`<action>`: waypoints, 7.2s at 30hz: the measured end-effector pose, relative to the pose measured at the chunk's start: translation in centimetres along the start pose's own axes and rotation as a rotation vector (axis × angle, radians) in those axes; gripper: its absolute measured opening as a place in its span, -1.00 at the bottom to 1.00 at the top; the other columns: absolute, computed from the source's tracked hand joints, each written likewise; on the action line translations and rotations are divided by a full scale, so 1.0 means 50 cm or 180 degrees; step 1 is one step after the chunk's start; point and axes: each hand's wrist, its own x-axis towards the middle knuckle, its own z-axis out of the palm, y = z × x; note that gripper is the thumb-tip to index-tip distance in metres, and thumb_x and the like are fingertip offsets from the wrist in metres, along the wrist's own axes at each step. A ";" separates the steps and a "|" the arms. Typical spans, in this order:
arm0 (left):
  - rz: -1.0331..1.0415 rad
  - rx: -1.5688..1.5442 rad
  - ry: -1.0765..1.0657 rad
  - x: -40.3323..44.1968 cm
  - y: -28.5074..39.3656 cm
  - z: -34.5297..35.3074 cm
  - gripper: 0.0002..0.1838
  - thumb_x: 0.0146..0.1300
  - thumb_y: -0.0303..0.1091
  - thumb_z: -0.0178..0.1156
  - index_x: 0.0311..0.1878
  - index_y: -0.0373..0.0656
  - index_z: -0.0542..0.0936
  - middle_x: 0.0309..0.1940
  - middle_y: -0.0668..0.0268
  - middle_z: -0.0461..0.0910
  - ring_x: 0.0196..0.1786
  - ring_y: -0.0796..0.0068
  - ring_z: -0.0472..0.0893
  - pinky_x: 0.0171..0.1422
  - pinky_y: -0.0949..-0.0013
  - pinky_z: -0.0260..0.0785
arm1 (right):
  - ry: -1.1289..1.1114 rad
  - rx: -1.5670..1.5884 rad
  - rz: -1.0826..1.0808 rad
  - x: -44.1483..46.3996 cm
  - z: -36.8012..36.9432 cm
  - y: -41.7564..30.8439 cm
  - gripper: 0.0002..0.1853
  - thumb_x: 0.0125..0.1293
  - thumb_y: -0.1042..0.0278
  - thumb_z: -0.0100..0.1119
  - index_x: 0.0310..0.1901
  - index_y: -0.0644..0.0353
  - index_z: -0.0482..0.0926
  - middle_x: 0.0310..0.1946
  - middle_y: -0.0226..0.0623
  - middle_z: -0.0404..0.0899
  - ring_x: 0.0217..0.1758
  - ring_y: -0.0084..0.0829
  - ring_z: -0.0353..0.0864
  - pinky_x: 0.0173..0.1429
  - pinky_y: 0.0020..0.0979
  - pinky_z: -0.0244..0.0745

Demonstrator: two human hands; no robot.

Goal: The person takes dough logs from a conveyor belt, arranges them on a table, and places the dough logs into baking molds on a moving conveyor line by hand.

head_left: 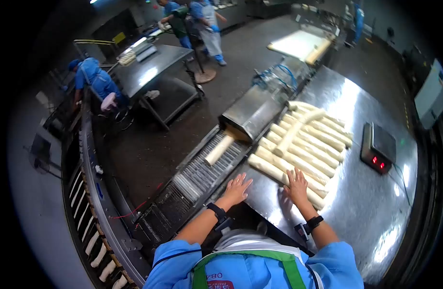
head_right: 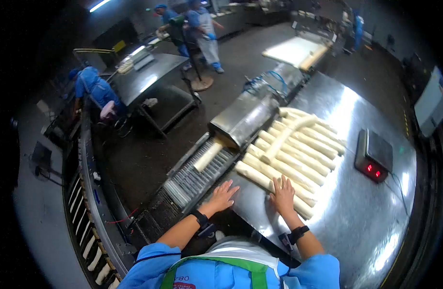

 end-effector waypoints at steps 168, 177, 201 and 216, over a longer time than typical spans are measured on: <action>-0.1165 -0.7054 0.3425 -0.459 -1.095 -0.433 -0.57 0.00 -0.20 0.10 -0.08 -0.20 0.33 -0.37 0.25 0.43 -0.45 0.46 0.50 -0.38 0.44 0.41 | -0.1472 0.3089 0.1295 0.235 0.056 -0.606 -0.41 -0.03 0.16 0.09 0.02 0.35 0.28 -0.11 -0.12 0.36 -0.06 -0.30 0.35 -0.01 -0.35 0.26; -0.1102 -0.5284 0.6825 -0.830 -1.294 -0.521 -0.56 0.00 -0.30 0.06 -0.03 -0.22 0.28 -0.32 0.24 0.35 -0.34 0.36 0.47 -0.32 0.32 0.41 | -0.1717 0.2393 -0.0388 0.510 0.015 -1.208 -0.21 -0.20 -0.08 0.18 0.02 0.35 0.26 -0.19 -0.17 0.38 -0.11 -0.34 0.35 -0.07 -0.33 0.27; -0.3952 -0.6043 0.5840 -0.930 -1.327 -0.253 -0.36 0.09 -0.25 0.00 0.22 -0.14 0.02 0.22 0.24 -0.04 0.21 0.41 0.02 0.17 0.39 -0.07 | -0.4571 0.1124 -0.3274 0.553 0.841 -2.106 -0.72 -0.11 0.34 0.12 -0.28 0.11 0.42 -0.43 -0.48 0.43 -0.31 -0.61 0.36 -0.20 -0.55 0.27; -0.5240 -0.3068 0.5456 -0.909 -1.306 -0.207 -0.59 0.05 -0.15 -0.02 0.00 -0.01 0.37 0.15 0.32 0.17 0.23 0.27 0.07 0.22 0.07 -0.19 | -0.2113 0.0135 -0.4963 0.443 0.829 -2.024 -0.83 0.05 0.44 -0.09 -0.31 0.03 0.46 -0.43 -0.02 0.42 -0.27 -0.08 0.45 -0.22 -0.21 0.38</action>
